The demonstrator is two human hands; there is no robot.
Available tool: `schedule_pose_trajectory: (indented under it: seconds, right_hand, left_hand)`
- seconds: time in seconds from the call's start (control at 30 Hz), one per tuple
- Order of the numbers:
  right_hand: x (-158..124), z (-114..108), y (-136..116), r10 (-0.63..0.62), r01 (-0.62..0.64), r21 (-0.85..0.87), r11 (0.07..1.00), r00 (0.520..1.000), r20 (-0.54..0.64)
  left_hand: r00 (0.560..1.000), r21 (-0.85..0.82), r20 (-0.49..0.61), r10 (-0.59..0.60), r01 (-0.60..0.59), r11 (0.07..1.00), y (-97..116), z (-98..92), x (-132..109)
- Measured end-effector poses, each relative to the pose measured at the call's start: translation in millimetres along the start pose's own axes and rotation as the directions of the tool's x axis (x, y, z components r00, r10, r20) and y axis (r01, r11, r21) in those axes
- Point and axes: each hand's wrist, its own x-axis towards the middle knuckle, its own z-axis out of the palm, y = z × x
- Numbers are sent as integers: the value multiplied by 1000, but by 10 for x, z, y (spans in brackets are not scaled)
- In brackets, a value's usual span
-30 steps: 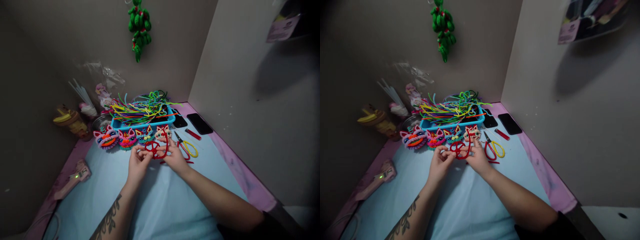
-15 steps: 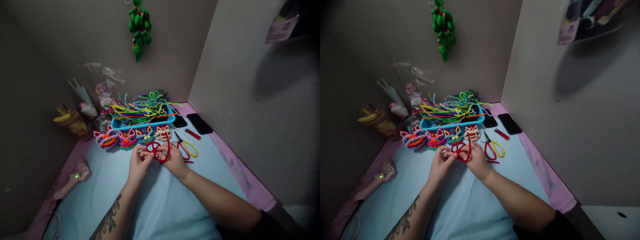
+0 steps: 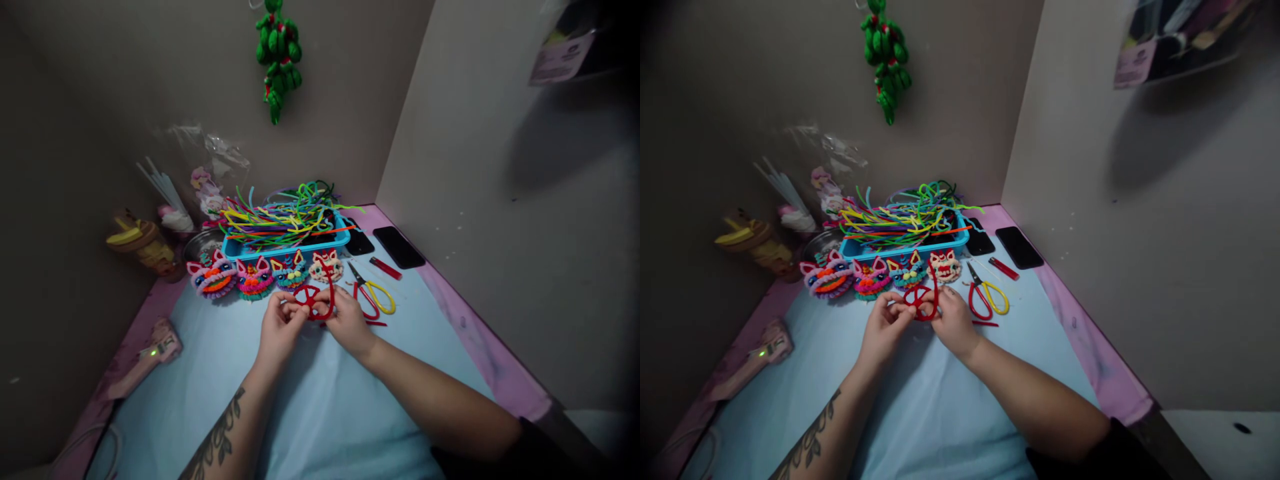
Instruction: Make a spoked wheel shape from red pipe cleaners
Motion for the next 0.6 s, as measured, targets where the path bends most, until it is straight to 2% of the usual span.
schedule_pose_trajectory:
  seconds: [0.3, 0.6]
  right_hand:
    - [23, -16, 3, -145, 145, -14, 989, 989, -29]
    - [33, -33, -24, -155, 154, -45, 987, 988, -19]
  left_hand:
    - [999, -13, -43, -15, 14, 1000, 55, -3, 2]
    - [1000, 21, -16, 11, -11, 1000, 59, -3, 1]
